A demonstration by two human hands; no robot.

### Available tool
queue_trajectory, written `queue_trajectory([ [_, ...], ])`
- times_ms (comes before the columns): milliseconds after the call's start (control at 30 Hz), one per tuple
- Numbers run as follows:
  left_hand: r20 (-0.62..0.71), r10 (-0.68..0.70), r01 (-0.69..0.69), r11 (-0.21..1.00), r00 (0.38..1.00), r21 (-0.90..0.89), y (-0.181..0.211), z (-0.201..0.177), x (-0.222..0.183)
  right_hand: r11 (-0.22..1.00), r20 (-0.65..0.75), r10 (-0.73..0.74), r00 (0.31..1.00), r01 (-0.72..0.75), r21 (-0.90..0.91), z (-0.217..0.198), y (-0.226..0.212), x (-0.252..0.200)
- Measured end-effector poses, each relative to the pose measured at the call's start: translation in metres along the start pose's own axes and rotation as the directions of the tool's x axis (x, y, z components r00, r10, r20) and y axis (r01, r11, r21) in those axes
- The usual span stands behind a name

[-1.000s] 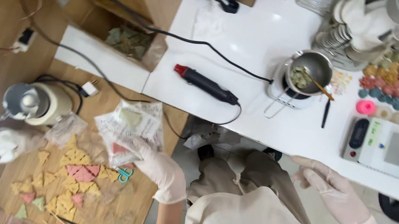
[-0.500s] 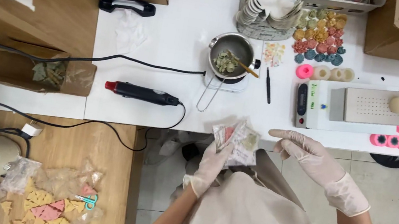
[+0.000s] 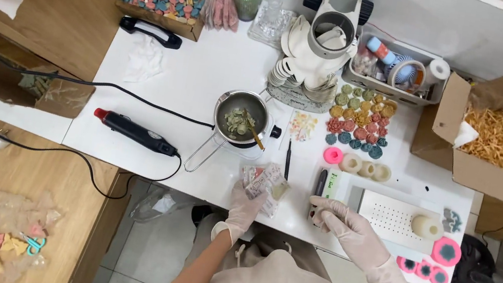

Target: The person is preparing small scented wax melts at a studio workstation, handling wax shapes, labels, and small containers.

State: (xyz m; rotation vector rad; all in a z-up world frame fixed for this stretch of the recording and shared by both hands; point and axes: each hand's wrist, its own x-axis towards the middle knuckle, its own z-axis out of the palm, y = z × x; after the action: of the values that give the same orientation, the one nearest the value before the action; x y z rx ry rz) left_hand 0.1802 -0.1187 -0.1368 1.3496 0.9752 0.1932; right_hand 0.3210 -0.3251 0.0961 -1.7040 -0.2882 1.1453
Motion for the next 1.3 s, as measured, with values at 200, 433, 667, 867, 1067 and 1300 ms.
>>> queue_trajectory([
  [200, 0.031, -0.054, 0.056, 0.996, 0.998, -0.069, -0.009, -0.006, -0.008, 0.992, 0.1, -0.02, 0.995, 0.007, 0.126, 0.005, 0.02, 0.035],
  [433, 0.172, 0.01, -0.036, 0.988, 0.985, 0.149, -0.003, -0.009, 0.025, 0.922, -0.205, 0.242, 0.948, -0.291, -0.255, 0.077, 0.003, 0.079],
  [667, 0.31, 0.008, -0.105, 0.949, 0.951, 0.296, 0.033, -0.011, 0.023, 0.855, -0.48, -0.062, 0.875, -0.201, -0.478, 0.09, 0.14, 0.129],
  [867, 0.344, 0.204, -0.376, 0.735, 0.916, 0.565, 0.023, -0.015, 0.024, 0.671, -0.499, -0.218, 0.839, -0.242, -0.701, 0.1, 0.109, 0.124],
  [1067, 0.379, 0.195, -0.397, 0.708, 0.905, 0.584, 0.013, -0.03, 0.019, 0.452, -0.415, -0.375, 0.829, -0.227, -0.863, 0.104, 0.123, 0.131],
  [1300, 0.519, 0.164, -0.45, 0.746, 0.839, 0.491, 0.083, -0.031, -0.004, 0.652, -0.536, -0.378, 0.755, -0.194, -0.733, 0.08, 0.102, 0.11],
])
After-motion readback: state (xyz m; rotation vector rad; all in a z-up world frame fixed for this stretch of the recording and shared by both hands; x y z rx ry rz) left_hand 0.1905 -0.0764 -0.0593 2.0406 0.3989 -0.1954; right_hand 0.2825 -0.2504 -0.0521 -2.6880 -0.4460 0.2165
